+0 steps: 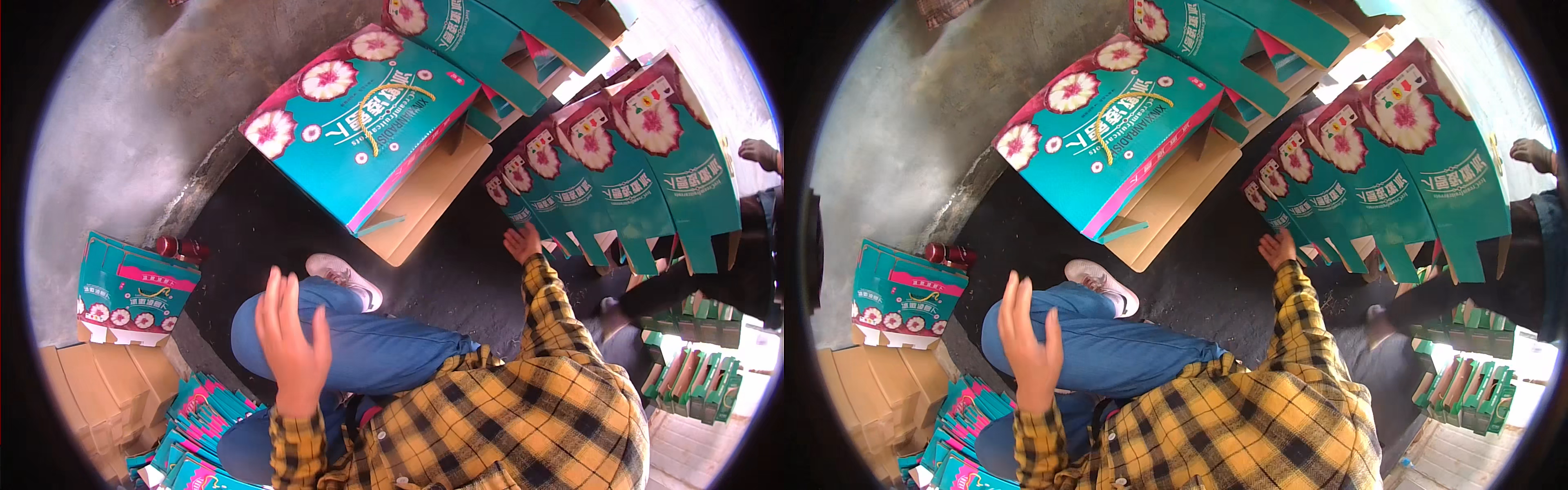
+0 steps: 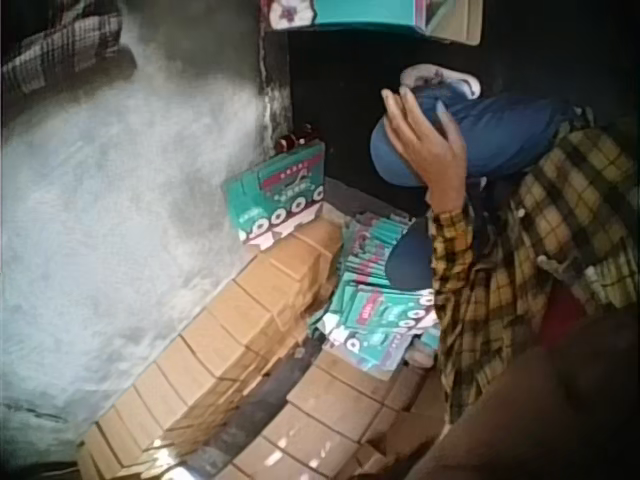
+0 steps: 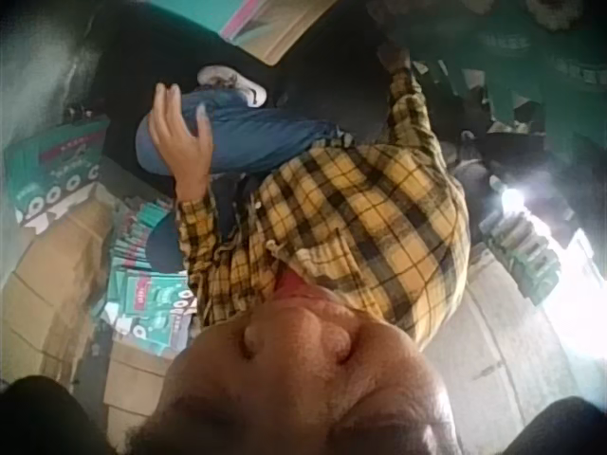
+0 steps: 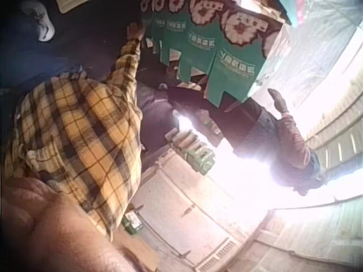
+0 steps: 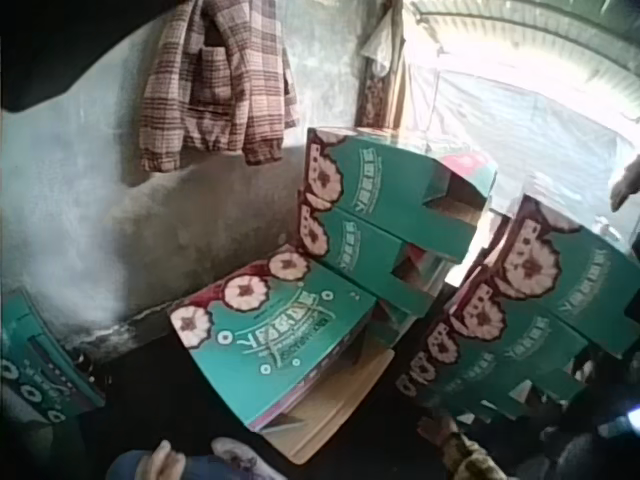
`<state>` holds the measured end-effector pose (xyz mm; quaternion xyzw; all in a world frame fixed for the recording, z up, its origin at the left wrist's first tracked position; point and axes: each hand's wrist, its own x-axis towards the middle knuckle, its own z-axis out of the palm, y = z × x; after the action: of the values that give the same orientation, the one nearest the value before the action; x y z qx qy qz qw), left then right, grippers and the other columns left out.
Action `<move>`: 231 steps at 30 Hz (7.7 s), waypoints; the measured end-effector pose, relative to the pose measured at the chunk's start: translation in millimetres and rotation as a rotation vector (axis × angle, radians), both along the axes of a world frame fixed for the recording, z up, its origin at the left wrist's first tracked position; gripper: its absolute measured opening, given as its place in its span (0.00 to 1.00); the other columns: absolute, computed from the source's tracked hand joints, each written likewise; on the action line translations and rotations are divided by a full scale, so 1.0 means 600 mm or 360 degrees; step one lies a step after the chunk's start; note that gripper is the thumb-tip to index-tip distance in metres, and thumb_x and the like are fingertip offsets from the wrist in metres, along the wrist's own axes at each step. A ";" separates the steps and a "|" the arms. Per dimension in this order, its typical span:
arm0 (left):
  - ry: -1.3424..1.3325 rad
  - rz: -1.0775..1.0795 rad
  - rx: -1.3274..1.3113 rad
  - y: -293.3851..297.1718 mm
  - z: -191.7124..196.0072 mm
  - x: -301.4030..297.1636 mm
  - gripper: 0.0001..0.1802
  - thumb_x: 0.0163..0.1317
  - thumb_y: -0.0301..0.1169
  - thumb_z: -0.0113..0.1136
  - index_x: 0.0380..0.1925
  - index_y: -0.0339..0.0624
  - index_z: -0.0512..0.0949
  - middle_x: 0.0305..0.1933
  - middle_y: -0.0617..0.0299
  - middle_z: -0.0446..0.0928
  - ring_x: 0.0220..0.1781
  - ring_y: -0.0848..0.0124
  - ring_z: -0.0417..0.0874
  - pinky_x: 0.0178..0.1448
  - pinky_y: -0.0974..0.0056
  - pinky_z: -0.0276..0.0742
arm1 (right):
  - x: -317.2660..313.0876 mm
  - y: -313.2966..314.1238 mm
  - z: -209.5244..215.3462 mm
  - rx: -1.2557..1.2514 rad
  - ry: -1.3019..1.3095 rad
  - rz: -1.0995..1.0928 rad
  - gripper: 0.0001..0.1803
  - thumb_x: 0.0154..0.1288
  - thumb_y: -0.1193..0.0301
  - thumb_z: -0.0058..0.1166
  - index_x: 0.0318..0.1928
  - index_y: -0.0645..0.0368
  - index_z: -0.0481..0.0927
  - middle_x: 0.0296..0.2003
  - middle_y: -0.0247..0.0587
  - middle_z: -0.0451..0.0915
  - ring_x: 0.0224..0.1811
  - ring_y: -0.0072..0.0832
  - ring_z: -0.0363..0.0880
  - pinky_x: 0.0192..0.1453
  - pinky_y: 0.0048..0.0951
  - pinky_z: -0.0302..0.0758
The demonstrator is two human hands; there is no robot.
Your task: The person assembles cardboard gift boxes by taking flattened cardboard sheets from a stack, folding the sides and flaps into box shapes, and stacking the finished boxes onto a pile.
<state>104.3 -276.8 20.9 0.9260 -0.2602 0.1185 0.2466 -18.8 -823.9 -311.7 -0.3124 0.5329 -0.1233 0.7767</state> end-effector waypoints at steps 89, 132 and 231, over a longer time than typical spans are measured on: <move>-0.1556 0.1533 -0.4215 0.944 -0.327 -0.562 0.31 0.64 0.46 0.72 0.54 0.35 0.71 0.55 0.53 0.81 0.55 0.60 0.84 0.58 0.51 0.84 | 0.146 0.937 0.523 -0.0994 -0.1480 0.3096 0.09 0.76 0.75 0.52 0.50 0.67 0.79 0.44 0.46 0.83 0.46 0.32 0.83 0.54 0.31 0.79; 0.0038 0.1061 -0.1731 0.585 -0.027 -0.147 0.11 0.73 0.27 0.61 0.51 0.34 0.80 0.43 0.68 0.81 0.42 0.82 0.76 0.48 0.73 0.73 | 0.537 0.938 0.577 -0.2190 -0.1763 0.1709 0.20 0.71 0.68 0.60 0.58 0.65 0.77 0.50 0.48 0.82 0.54 0.42 0.82 0.60 0.37 0.77; 0.0040 0.0954 -0.0098 0.247 -0.115 -0.185 0.30 0.60 0.30 0.65 0.63 0.33 0.72 0.67 0.43 0.70 0.72 0.46 0.69 0.75 0.39 0.58 | 0.583 1.122 0.506 -0.3285 -0.1125 0.3411 0.19 0.73 0.66 0.45 0.57 0.39 0.86 0.47 0.50 0.85 0.53 0.46 0.84 0.59 0.43 0.80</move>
<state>-6.6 -128.7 -48.4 0.9550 0.0315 0.1823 0.2318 331.2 -150.8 -8.2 -0.8814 -0.4590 0.1072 0.0310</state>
